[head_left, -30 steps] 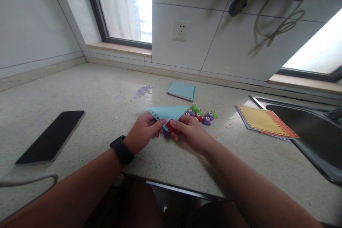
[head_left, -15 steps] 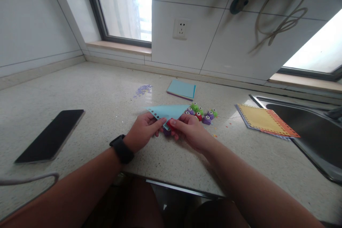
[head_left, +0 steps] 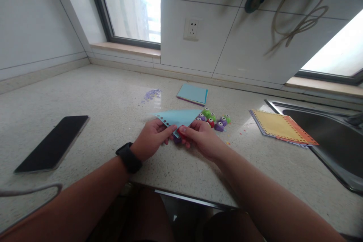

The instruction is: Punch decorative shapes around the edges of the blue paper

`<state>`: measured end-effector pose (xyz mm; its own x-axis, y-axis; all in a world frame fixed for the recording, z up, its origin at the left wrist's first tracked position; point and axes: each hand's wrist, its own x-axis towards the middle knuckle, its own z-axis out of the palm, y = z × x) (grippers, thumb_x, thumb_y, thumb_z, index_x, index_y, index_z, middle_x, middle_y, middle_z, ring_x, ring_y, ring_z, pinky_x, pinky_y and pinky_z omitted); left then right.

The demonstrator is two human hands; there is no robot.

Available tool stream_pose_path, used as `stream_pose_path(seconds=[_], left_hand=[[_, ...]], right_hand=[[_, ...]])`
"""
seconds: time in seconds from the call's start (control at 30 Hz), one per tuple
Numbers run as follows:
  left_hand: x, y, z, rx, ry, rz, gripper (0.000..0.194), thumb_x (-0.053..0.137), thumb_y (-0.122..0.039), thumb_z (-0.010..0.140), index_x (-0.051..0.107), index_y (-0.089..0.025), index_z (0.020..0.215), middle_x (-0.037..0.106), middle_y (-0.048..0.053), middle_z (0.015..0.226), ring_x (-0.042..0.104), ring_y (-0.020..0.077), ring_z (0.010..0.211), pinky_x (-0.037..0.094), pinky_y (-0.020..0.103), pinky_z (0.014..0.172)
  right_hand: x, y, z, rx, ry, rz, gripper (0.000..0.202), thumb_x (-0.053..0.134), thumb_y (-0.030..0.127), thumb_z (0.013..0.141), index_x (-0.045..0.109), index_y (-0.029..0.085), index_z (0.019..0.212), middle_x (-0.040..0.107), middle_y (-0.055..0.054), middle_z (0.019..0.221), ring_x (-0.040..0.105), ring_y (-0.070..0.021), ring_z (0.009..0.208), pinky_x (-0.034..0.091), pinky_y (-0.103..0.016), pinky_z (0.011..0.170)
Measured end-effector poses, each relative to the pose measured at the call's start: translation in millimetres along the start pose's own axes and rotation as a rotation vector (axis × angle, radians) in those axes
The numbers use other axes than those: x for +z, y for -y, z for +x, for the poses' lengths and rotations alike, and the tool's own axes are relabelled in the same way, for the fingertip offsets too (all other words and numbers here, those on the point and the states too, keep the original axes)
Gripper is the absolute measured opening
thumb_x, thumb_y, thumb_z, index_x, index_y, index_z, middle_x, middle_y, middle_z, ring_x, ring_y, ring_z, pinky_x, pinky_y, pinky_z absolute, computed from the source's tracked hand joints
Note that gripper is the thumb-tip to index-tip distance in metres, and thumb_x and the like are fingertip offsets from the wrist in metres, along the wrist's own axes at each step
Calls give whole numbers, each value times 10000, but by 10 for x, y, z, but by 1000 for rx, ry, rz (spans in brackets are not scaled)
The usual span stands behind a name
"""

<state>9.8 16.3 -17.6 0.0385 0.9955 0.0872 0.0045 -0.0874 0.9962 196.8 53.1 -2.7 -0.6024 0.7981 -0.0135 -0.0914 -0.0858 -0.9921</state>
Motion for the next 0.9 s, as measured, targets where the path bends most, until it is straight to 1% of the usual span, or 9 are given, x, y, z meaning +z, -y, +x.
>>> stream_pose_path(seconds=[0.2,0.4,0.57,0.77,0.9], left_hand=[[-3,9,1,16,15,-6,253,742,-391,833,658,-157,780,660,-12,617,551,94,493,448,224,482],[-5,30,4,19,38,-13,241,744,-383,837,671,-157,799,664,-16,626,558,93,505,454,219,488],[-3,10,7,24,52,-22,219,739,-366,838,694,-153,809,668,-14,629,553,90,507,448,212,482],[-1,-4,-3,33,39,-10,224,731,-366,845,689,-153,789,658,-15,613,543,88,491,438,214,475],[-4,9,-9,11,16,-10,244,730,-385,847,672,-154,795,650,-17,589,527,87,463,417,214,452]], right_hand=[[-15,-11,0,-8,30,-2,321,762,439,846,675,143,754,608,-6,619,521,-100,523,407,-239,492],[-15,-5,0,-32,56,-28,333,757,434,852,665,133,743,602,-2,601,513,-93,503,404,-219,465],[-9,17,3,-61,74,-49,308,753,416,858,666,136,767,601,5,617,511,-87,509,408,-209,468],[1,19,2,-58,77,-47,297,757,415,848,671,135,799,623,-6,665,512,-88,520,419,-219,477],[-9,14,3,-18,59,12,290,769,405,836,662,139,796,621,-4,669,532,-94,540,427,-226,494]])
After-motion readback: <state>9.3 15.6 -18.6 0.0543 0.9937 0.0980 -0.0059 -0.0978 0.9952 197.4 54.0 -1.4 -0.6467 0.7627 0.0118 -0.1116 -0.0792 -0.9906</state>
